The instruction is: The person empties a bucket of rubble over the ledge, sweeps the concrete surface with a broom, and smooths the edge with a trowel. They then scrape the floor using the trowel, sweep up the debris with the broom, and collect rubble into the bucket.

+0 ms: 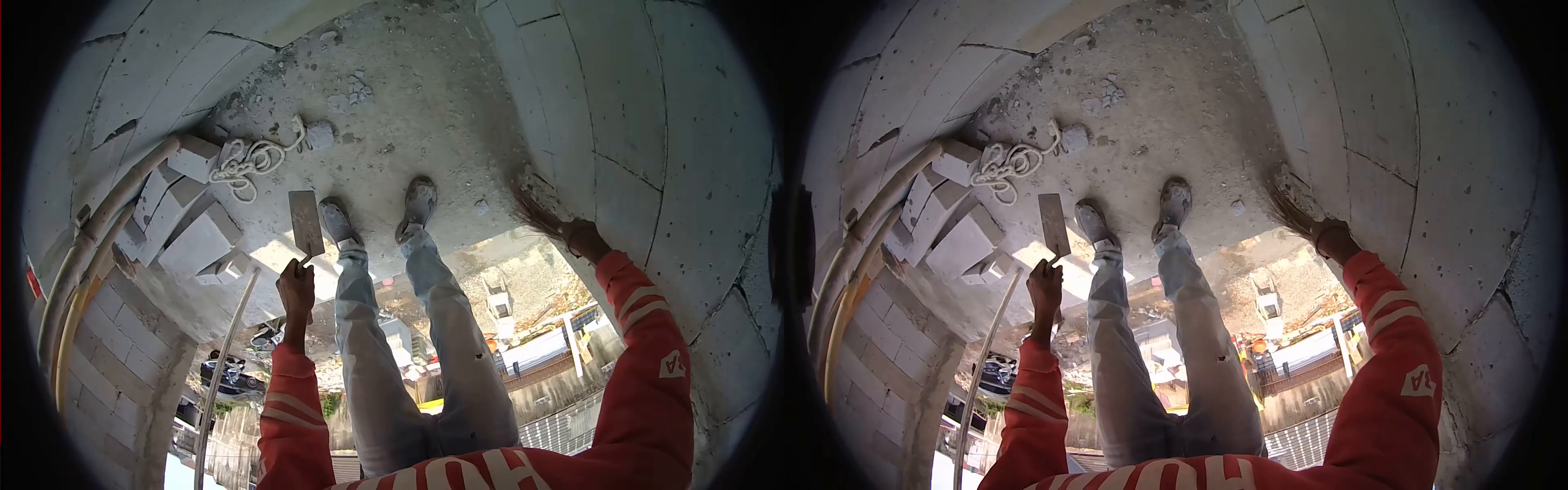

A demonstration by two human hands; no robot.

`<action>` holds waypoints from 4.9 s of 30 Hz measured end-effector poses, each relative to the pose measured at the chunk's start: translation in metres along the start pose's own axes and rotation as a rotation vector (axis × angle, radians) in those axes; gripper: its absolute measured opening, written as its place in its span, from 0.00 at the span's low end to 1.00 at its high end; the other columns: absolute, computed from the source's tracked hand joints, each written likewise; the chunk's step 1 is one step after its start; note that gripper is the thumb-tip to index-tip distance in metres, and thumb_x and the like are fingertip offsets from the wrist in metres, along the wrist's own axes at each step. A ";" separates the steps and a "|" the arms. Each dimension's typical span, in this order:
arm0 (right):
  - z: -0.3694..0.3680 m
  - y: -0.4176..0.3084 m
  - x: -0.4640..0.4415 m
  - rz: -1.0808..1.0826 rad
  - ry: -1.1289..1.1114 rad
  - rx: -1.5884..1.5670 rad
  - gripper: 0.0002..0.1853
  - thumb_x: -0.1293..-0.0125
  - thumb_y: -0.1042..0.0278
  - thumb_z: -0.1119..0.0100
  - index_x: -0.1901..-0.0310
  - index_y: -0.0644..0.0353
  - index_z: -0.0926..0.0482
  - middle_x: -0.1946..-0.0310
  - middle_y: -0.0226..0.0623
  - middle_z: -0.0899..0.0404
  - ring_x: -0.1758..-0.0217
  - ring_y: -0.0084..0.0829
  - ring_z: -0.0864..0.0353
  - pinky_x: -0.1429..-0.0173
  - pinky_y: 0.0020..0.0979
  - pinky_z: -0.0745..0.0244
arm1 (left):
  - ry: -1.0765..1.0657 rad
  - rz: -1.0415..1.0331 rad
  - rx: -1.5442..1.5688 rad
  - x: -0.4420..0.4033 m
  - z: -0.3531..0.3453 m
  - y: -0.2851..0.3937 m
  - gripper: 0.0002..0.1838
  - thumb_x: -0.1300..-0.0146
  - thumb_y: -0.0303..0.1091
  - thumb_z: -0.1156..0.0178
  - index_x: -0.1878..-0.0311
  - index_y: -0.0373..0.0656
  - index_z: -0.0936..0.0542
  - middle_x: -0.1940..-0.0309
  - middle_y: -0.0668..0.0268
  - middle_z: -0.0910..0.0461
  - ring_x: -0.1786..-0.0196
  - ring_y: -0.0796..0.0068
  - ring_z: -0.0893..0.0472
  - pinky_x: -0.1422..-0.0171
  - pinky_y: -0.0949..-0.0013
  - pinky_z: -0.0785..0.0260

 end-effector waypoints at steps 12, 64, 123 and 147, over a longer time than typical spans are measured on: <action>0.062 0.018 0.021 -0.089 0.818 -0.415 0.39 0.42 0.66 0.39 0.29 0.38 0.44 0.68 0.48 0.22 0.63 0.49 0.20 0.61 0.47 0.24 | 0.092 -0.344 -0.370 -0.253 -0.105 0.043 0.11 0.54 0.34 0.30 0.67 0.42 0.16 0.41 0.56 0.35 0.36 0.50 0.36 0.39 0.45 0.35; 0.215 -0.265 0.129 0.264 0.588 -0.469 0.38 0.50 0.79 0.43 0.33 0.52 0.36 0.55 0.52 0.20 0.55 0.53 0.20 0.51 0.45 0.25 | 0.234 -0.291 -0.316 -0.376 -0.035 -0.177 0.14 0.52 0.29 0.38 0.59 0.46 0.16 0.36 0.56 0.35 0.38 0.36 0.35 0.39 0.45 0.34; 0.247 -0.555 0.102 0.751 0.448 0.490 0.36 0.43 0.65 0.38 0.31 0.39 0.39 0.60 0.48 0.20 0.57 0.49 0.20 0.52 0.47 0.25 | 0.020 1.321 1.264 0.317 -0.132 -0.067 0.21 0.34 0.43 0.46 0.80 0.40 0.27 0.86 0.67 0.27 0.86 0.77 0.30 0.80 0.68 0.37; 0.117 -0.532 -0.035 0.786 0.365 0.580 0.36 0.44 0.64 0.38 0.33 0.34 0.38 0.59 0.48 0.19 0.57 0.50 0.19 0.53 0.46 0.23 | -0.282 1.457 1.407 0.454 -0.326 0.146 0.23 0.39 0.50 0.46 0.66 0.35 0.18 0.74 0.50 0.20 0.70 0.66 0.20 0.62 0.58 0.32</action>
Point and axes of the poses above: each hand's wrist, its own x-axis away from the middle knuckle, its own z-axis out of the back of the hand, y = z × x, the point moved 6 cm from there along -x, towards the middle knuckle
